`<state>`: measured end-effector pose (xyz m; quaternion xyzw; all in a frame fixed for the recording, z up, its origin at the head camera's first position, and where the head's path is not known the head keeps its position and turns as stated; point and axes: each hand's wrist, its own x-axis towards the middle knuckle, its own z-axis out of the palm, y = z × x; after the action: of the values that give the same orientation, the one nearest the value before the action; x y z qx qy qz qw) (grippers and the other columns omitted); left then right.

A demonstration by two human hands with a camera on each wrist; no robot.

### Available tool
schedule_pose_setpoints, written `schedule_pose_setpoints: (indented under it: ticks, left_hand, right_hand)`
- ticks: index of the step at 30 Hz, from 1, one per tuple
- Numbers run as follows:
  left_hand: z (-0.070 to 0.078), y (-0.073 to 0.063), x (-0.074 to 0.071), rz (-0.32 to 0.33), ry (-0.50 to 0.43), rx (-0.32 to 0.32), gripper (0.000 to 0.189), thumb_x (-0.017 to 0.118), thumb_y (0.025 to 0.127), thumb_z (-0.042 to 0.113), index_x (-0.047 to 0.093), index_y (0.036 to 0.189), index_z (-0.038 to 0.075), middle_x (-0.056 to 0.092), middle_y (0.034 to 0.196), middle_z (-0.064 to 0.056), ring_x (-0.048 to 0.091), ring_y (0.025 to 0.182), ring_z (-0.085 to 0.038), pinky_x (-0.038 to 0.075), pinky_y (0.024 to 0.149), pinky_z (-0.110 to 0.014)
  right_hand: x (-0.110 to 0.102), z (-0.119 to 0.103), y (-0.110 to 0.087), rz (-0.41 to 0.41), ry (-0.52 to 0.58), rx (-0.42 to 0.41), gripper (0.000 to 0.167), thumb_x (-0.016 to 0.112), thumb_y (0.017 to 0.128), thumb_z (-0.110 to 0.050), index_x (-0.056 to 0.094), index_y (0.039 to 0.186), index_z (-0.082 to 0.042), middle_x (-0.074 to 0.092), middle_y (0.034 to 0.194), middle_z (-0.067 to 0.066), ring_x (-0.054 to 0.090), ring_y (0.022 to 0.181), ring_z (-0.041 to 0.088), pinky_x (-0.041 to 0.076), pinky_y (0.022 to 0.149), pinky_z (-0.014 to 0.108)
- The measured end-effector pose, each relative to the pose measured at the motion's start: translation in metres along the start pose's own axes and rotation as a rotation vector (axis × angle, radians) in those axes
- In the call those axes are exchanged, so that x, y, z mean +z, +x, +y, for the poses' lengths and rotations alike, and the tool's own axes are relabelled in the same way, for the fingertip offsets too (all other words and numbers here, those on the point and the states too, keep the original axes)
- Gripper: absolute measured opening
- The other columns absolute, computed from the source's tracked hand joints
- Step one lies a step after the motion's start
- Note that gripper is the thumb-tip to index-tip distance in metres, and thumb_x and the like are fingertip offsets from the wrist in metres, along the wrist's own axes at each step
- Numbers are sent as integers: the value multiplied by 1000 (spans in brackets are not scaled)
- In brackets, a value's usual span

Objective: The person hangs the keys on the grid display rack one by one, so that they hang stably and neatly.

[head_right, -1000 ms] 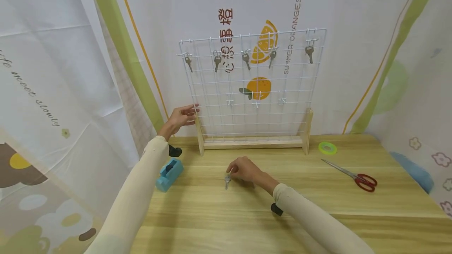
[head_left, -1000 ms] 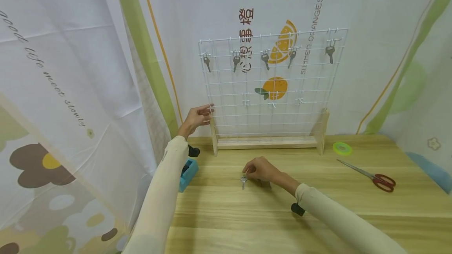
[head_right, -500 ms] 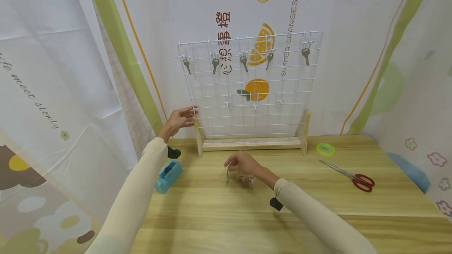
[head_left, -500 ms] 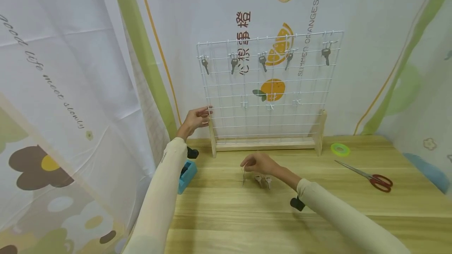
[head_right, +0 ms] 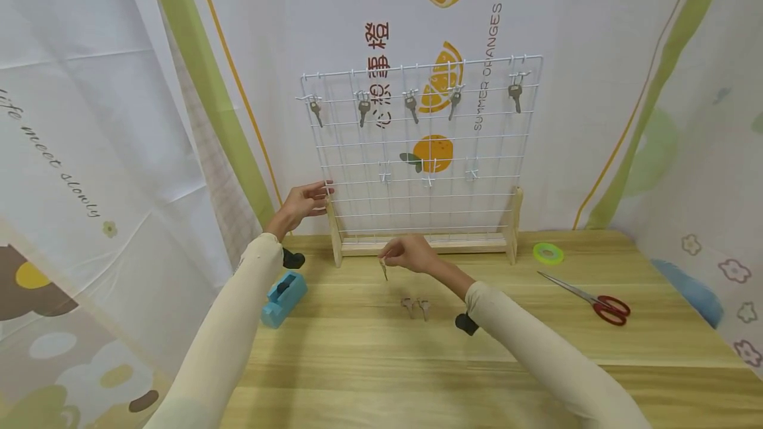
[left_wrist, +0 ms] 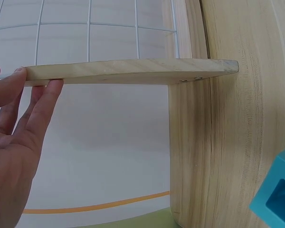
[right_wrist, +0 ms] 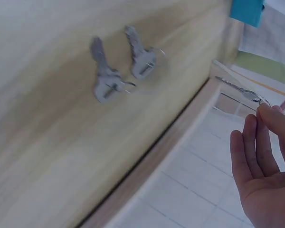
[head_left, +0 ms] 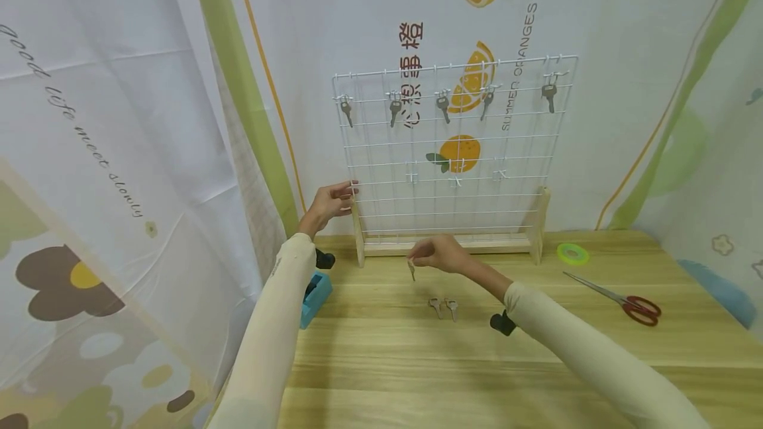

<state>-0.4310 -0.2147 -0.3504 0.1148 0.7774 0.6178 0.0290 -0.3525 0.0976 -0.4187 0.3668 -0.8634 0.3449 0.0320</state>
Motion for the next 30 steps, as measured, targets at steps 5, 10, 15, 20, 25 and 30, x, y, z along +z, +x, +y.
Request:
schedule_pose_setpoints:
  ticks: [5,10,15,20,25,30]
  left_hand:
    - [0,0,0,12,-4,2,56,58,102,-9,49,155,8,56,149,-20,55,136,-37,53,106,-51]
    - [0,1,1,15,3,7,53,58,102,-9,56,151,10,58,148,-18,55,136,-34,54,105,-50]
    - [0,1,1,6,5,7,56,57,102,-10,50,155,8,56,149,-20,53,138,-35,53,106,-50]
    - [-1,1,0,4,2,8,57,56,102,-9,48,156,8,55,150,-20,54,137,-36,53,106,-49]
    - [-1,1,-1,2,1,10,57,56,103,-9,47,156,8,55,150,-20,54,138,-35,53,105,-49]
    - [-2,0,-2,-3,-4,13,54,56,103,-9,52,153,9,56,150,-19,52,140,-33,54,105,-48]
  right_hand:
    - [-17,-9,10,22,-4,24,13,78,93,-9,81,105,-2,80,97,9,78,85,21,64,72,31]
    - [-36,-18,19,44,3,84,15,79,94,-11,82,107,-4,80,100,7,78,89,20,64,75,32]
    - [-54,-24,29,85,-12,97,16,79,94,-11,82,108,-5,80,100,6,78,91,21,64,77,35]
    - [-70,-28,38,139,-27,78,18,79,94,-10,81,110,-3,80,105,9,78,94,24,64,80,40]
    - [-81,-31,46,183,-24,95,18,79,94,-12,81,111,-4,80,104,9,78,94,24,62,76,32]
    - [-89,-33,54,252,-23,92,18,80,93,-12,82,110,-5,80,101,10,78,91,25,58,68,22]
